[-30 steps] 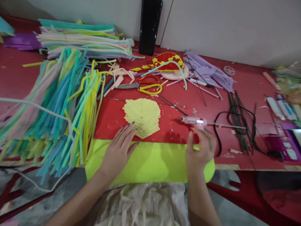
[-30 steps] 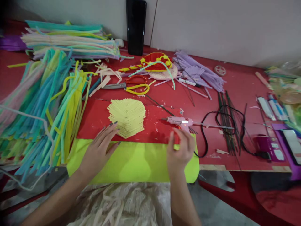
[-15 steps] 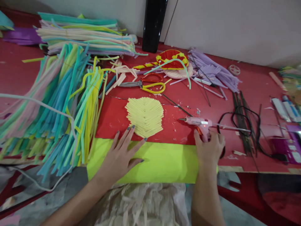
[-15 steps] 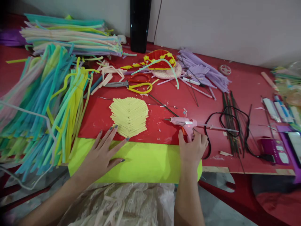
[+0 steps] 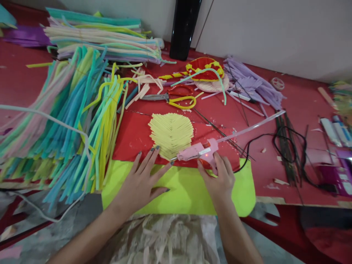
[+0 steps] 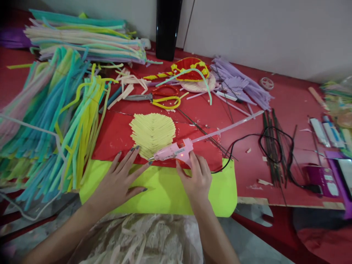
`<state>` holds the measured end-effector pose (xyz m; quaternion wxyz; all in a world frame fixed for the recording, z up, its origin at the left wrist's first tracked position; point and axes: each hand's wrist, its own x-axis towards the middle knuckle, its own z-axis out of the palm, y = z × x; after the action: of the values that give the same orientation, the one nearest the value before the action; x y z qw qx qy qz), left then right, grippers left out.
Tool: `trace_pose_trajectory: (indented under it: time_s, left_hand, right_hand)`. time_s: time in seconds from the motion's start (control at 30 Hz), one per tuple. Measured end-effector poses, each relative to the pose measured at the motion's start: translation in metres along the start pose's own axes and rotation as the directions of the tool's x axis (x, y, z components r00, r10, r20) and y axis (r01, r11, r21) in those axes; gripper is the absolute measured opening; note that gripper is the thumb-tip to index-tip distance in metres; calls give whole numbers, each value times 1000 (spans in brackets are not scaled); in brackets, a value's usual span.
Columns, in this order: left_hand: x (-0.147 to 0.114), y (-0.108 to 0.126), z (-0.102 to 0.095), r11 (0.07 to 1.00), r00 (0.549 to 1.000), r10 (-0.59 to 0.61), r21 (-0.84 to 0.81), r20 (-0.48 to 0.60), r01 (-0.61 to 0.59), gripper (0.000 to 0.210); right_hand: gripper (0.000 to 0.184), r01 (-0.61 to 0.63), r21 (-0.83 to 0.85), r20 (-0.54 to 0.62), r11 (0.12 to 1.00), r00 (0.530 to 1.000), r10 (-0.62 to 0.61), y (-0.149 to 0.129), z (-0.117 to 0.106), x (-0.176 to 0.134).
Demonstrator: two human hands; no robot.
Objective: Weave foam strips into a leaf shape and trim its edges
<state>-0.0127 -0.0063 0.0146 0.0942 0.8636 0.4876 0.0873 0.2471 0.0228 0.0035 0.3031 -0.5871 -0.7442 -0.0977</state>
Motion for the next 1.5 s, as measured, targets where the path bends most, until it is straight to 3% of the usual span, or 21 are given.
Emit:
trace_pose_trajectory:
  time_s: [0.47,0.83,1.5]
  left_hand:
    - [-1,-1,0,1000,1000,14,-11,4,-14,60]
    - [0,0,-1,1000,1000,3,-28,6,-3,59]
    - [0,1,-2,1000,1000,0,-31,-2,0,58]
  right_hand:
    - [42,50,-54,-18,997,999,-51,-4,5,0]
    - [35,35,-81,35,996,999,-32,-8,0,-1]
    - [43,2,-23,19,1000,1000,-2,-2,-2,-12]
